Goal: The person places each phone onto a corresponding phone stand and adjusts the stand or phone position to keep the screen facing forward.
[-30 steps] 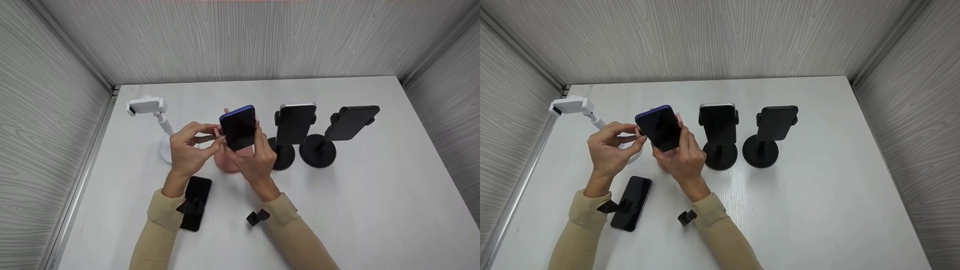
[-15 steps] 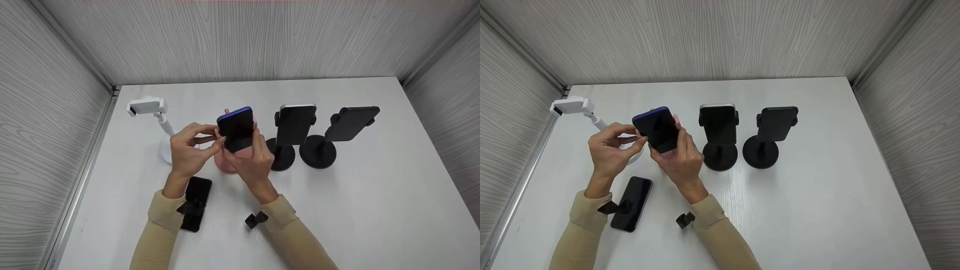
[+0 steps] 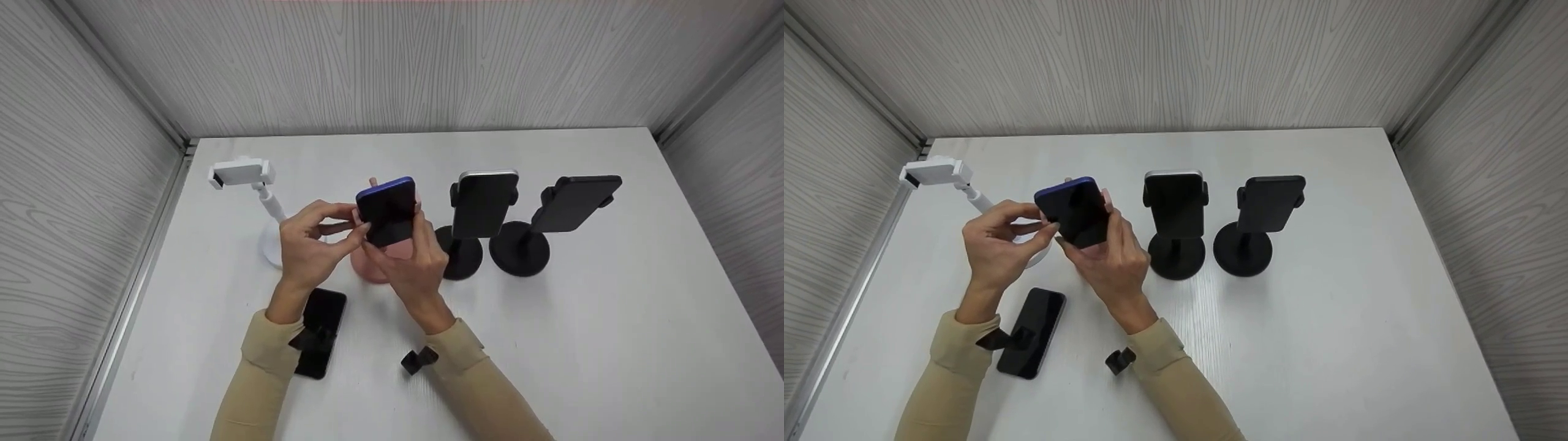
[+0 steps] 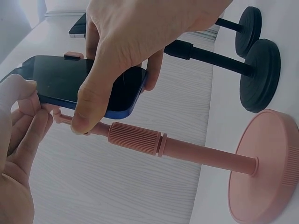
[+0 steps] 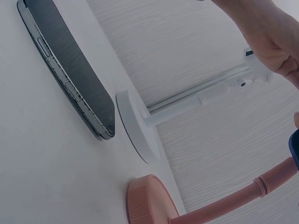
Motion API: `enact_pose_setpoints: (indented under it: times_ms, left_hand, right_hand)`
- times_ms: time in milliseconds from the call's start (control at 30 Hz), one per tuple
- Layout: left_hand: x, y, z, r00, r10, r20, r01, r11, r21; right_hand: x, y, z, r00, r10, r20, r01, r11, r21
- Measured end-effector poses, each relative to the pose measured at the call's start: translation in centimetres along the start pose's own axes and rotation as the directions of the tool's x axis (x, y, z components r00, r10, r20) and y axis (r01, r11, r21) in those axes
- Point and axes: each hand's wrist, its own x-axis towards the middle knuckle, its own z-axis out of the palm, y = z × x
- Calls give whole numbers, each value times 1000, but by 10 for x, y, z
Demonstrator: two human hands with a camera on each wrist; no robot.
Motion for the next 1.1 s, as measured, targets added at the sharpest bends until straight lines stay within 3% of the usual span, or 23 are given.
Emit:
enact_pose_setpoints:
  times_ms: [233,667,1100]
  left_hand:
    - [0,0,0,1000,-4,4,4,1000,-14]
    - [-1,-1,-2,1000,4,18,-4,1000,31]
    - [-1,-1,-2,1000,-2,16,2,1000,15]
  right_hand:
    - [2,0,-1,1000,-27,1,27,998,-49]
    - [3,0,-6,1000,-10,25,9,1000,19]
    - [-1,10,-13,997,14,74,-31,971,236]
